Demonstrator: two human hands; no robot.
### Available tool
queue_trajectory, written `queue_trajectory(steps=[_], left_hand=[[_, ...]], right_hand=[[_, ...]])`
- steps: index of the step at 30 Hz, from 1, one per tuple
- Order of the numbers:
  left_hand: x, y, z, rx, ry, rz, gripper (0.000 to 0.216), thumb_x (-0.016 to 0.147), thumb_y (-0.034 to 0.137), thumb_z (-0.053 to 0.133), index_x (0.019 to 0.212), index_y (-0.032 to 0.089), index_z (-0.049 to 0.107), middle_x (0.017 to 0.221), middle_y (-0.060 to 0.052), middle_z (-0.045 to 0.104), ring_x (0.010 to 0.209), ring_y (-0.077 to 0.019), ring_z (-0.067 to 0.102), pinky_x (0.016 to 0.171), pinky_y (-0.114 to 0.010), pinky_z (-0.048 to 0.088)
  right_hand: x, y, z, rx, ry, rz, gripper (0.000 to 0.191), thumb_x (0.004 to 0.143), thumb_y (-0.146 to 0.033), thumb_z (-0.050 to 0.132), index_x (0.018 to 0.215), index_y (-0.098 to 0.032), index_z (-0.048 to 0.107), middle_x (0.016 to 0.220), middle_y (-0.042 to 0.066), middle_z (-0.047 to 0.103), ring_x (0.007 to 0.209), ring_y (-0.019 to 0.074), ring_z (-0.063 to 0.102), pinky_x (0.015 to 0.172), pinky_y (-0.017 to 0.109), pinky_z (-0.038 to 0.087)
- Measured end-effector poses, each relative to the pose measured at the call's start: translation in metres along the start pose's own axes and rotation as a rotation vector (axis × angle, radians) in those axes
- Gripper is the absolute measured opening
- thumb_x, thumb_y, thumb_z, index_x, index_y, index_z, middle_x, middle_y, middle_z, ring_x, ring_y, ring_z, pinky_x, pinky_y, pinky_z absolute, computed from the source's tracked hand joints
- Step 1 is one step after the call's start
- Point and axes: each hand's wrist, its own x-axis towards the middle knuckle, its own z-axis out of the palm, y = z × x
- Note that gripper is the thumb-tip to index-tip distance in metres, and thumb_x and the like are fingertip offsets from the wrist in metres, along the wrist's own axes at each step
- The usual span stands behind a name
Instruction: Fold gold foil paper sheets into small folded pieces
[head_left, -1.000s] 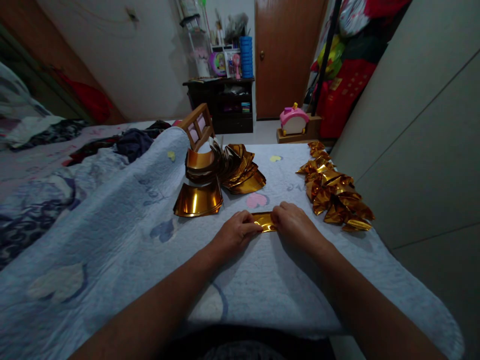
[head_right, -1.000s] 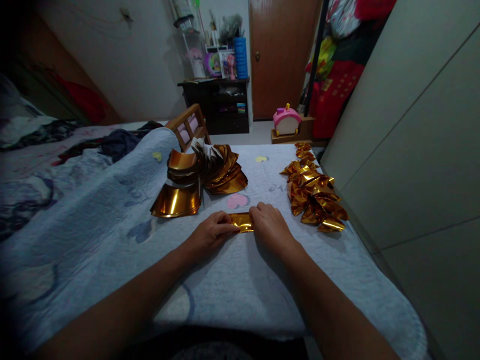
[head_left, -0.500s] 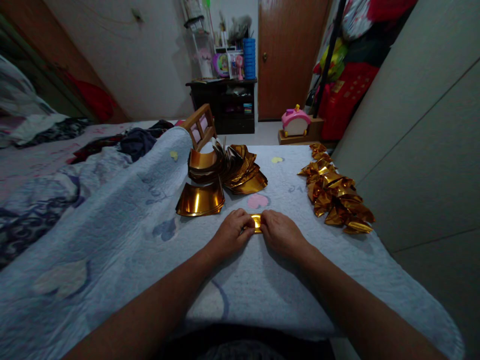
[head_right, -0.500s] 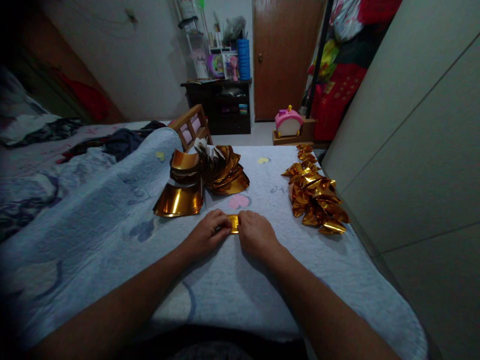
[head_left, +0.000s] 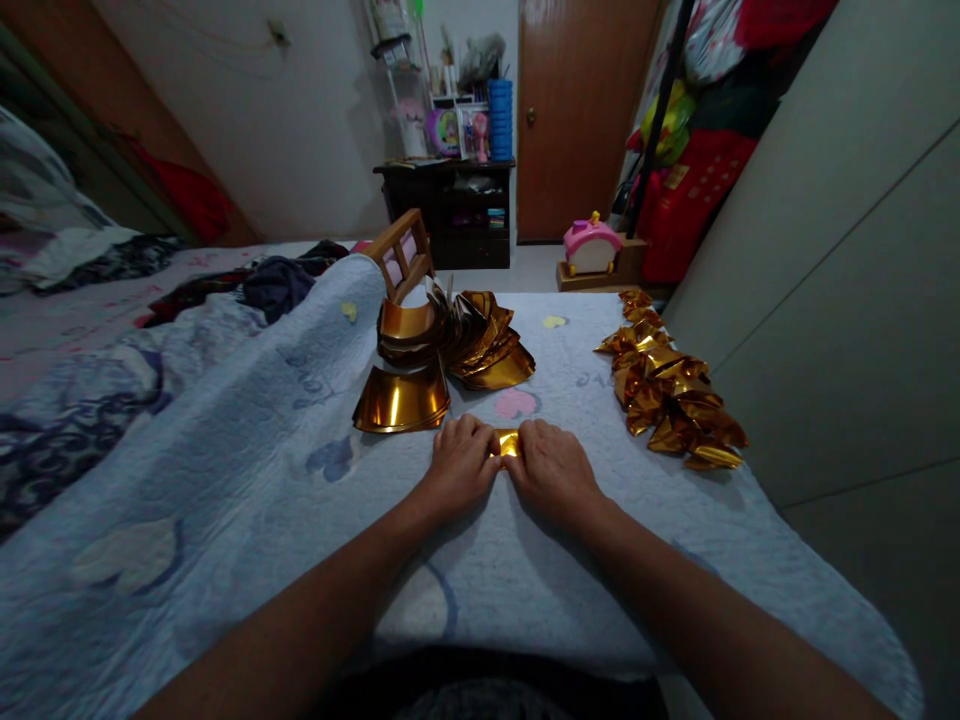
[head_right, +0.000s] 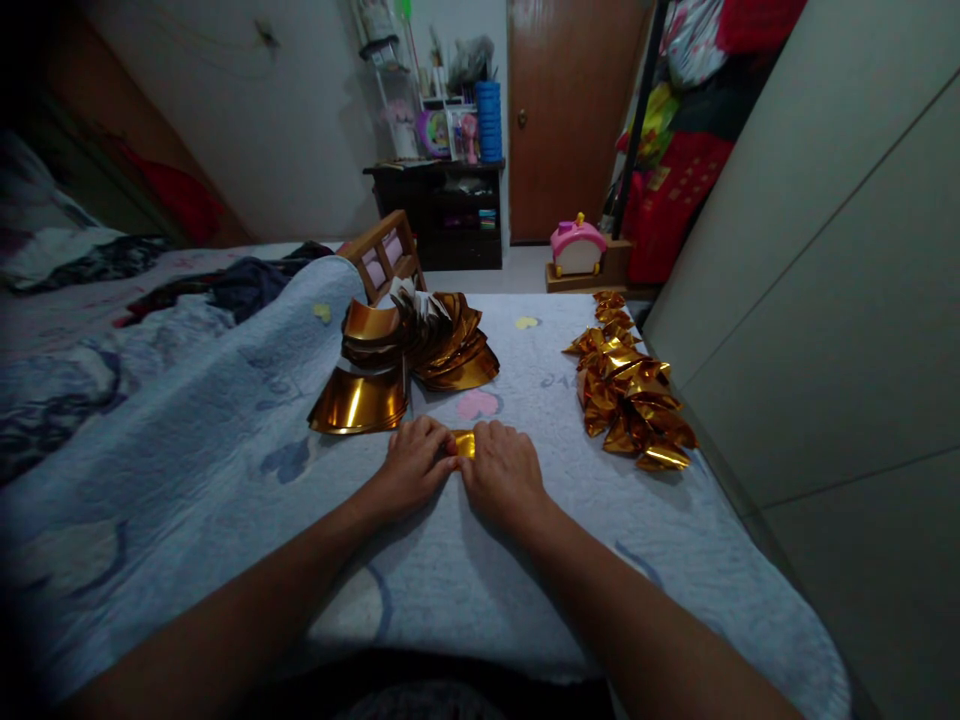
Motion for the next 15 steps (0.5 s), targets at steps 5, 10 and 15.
queue_trajectory(steps=[5,10,15], left_hand=[[0.0,-0.002,0.002,0.03,0.006,0.013,0.008,0.092,0.027,0.059,0.099,0.021,0.059,0.108,-0.005,0.055,0.105,-0.0266,0.048,0.094,-0.044,0.04],[-0.001,-0.003,0.003,0.049,0.01,0.022,0.008,0.092,0.026,0.057,0.099,0.022,0.058,0.108,-0.005,0.055,0.104,-0.0263,0.048,0.094,-0.044,0.04],[-0.002,-0.003,0.002,0.025,-0.005,0.027,0.01,0.091,0.024,0.057,0.101,0.022,0.057,0.109,-0.006,0.054,0.106,-0.0272,0.047,0.094,-0.045,0.04]], right_hand=[[-0.001,-0.003,0.0,-0.004,-0.001,0.026,0.026,0.1,-0.038,0.046,0.112,-0.017,0.057,0.107,0.013,0.064,0.096,0.0276,0.059,0.079,0.038,0.038],[-0.003,0.001,-0.003,0.017,0.001,0.04,0.035,0.098,-0.039,0.05,0.129,-0.023,0.053,0.114,0.012,0.06,0.101,0.0278,0.057,0.082,0.037,0.037],[-0.005,0.017,-0.008,0.036,-0.031,0.061,0.051,0.095,-0.037,0.054,0.144,-0.026,0.046,0.118,0.013,0.056,0.104,0.0287,0.056,0.083,0.037,0.037]])
